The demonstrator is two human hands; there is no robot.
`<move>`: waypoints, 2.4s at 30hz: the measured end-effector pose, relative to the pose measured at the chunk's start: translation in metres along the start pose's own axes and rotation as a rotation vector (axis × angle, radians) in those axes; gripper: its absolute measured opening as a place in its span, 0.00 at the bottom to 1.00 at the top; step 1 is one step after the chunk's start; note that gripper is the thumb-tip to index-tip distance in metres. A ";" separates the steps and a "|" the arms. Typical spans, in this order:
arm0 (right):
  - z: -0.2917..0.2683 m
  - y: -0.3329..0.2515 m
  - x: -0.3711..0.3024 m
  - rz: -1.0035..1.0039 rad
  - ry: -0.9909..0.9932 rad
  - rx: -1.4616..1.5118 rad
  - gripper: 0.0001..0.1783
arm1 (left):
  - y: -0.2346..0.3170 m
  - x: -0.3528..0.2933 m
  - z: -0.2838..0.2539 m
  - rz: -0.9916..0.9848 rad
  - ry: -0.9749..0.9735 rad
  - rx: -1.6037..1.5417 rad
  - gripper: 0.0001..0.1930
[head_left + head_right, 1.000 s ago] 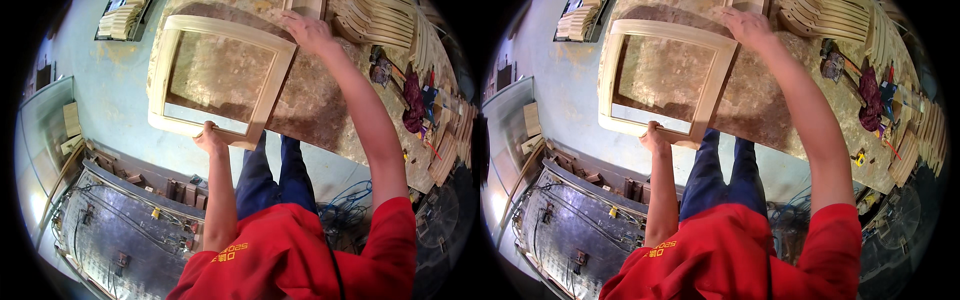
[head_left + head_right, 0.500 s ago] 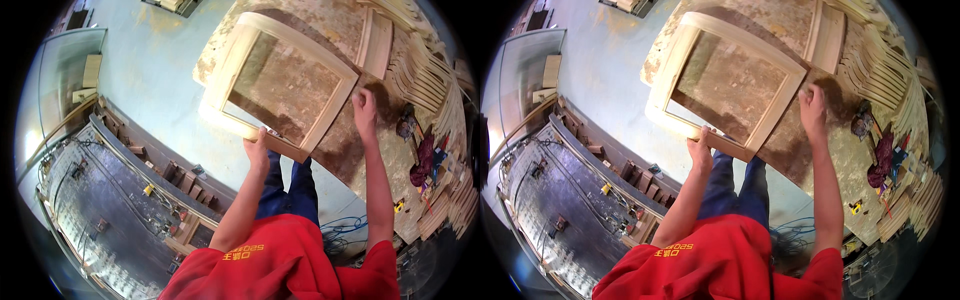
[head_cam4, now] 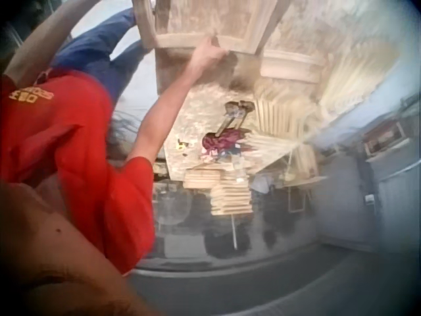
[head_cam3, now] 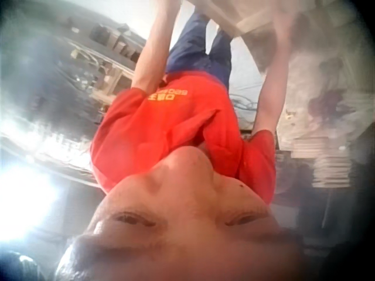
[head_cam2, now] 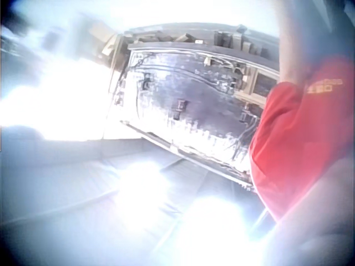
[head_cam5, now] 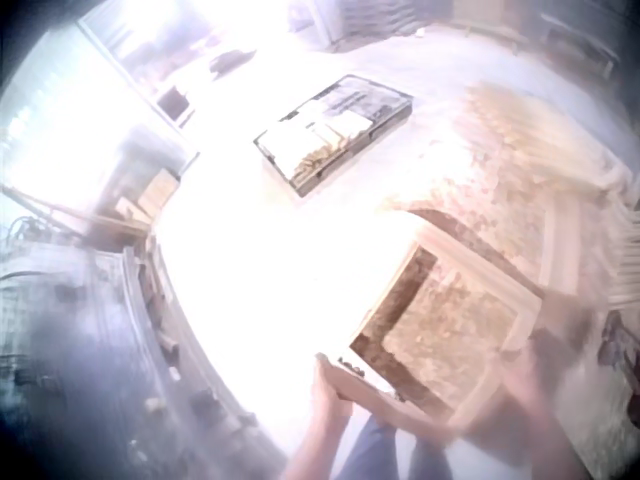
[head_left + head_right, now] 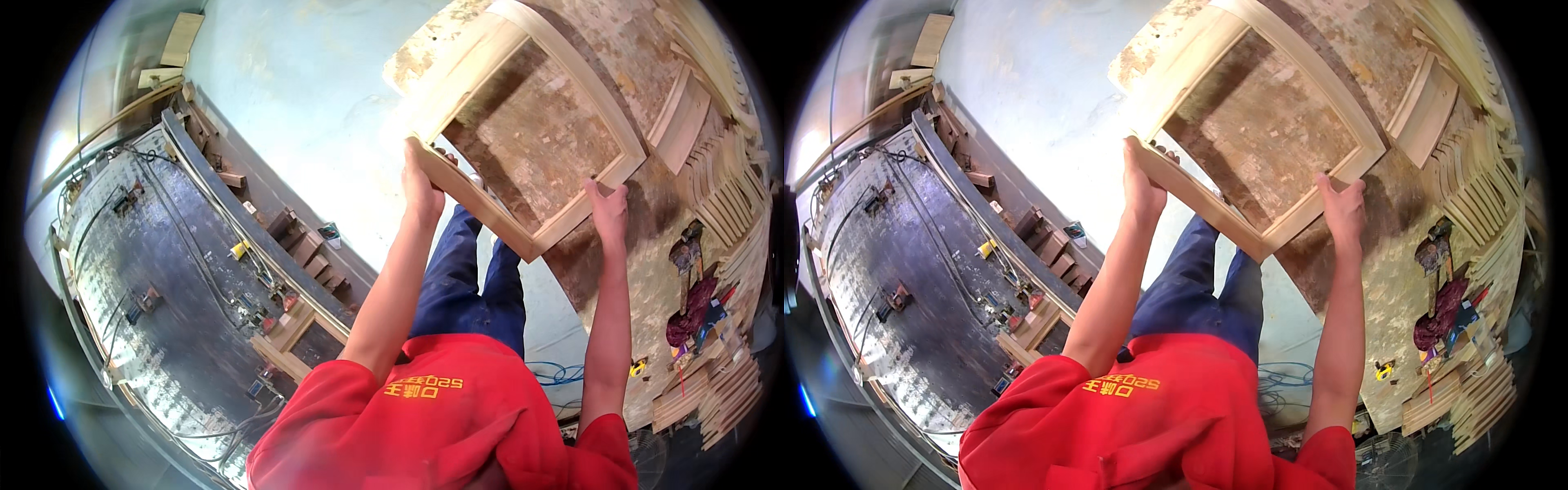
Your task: The person assembles a wooden frame by fitting pieces together on a workbench. They use a hammer to secure the joints and a tape measure to check the dimensions of the frame.
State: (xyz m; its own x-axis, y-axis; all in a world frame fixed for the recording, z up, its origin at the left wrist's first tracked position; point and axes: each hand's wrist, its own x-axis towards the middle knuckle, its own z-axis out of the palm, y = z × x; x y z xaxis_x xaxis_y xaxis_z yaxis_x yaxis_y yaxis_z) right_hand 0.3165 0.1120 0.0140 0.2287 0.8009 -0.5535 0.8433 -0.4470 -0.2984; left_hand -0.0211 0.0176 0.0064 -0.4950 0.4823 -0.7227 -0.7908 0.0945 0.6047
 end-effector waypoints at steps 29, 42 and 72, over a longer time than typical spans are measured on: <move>-0.098 0.098 -0.108 -0.519 0.037 1.196 0.33 | 0.115 -0.188 0.088 0.774 -0.882 0.526 0.12; -0.126 0.138 -0.155 -0.538 0.074 1.177 0.22 | 0.089 -0.210 0.097 0.516 -0.886 0.742 0.18; -0.275 -0.049 -0.175 -0.494 -0.356 1.001 0.25 | 0.078 -0.106 0.087 -0.022 -0.689 0.210 0.20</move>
State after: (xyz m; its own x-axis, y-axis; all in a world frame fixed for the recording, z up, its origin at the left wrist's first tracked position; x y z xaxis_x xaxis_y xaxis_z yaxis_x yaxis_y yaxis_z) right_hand 0.3692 0.1034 0.3393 -0.3000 0.8893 -0.3453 0.0071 -0.3599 -0.9330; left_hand 0.0003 0.0494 0.1592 -0.0854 0.9116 -0.4021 -0.6777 0.2427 0.6942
